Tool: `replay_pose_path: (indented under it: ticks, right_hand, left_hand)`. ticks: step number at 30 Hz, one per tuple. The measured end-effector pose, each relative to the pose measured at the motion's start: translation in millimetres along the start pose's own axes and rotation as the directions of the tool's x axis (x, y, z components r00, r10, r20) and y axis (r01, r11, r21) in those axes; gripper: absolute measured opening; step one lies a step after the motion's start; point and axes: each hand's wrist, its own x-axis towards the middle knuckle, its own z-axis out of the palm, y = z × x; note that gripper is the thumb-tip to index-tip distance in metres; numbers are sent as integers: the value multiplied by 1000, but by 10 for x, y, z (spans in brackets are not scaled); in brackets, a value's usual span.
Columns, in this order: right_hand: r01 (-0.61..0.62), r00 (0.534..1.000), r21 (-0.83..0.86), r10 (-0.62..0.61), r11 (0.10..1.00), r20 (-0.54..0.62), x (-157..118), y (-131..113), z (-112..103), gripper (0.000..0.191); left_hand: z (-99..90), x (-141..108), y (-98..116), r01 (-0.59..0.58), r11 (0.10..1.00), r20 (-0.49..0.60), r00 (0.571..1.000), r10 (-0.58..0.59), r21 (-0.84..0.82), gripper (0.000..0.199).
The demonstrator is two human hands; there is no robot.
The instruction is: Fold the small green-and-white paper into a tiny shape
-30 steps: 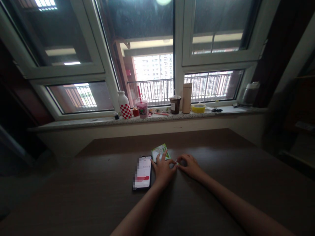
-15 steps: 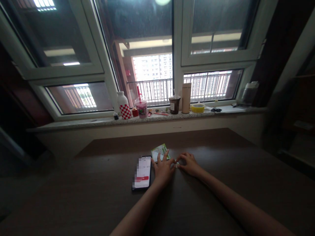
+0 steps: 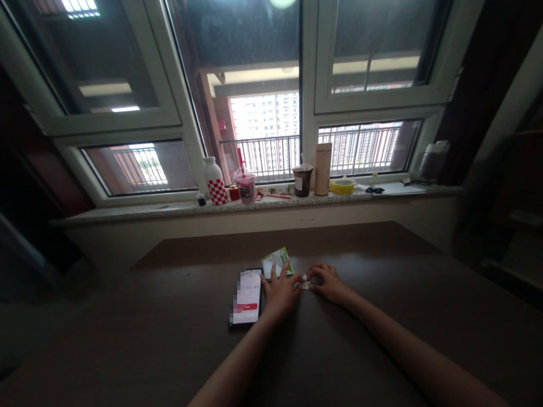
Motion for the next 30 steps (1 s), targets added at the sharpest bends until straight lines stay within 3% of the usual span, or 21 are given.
replay_pose_path:
  ticks: [17,30]
  right_hand:
    - [-26,999,34,25,999,38,-1,-2,-38,21]
    - [22,999,-13,-23,1000,-39,-68,-57,-16,12]
  left_hand:
    - [-27,-39,-21,-38,999,-24,999,38,22,25]
    - [20,-38,25,-15,1000,-105,994,15,-4,24]
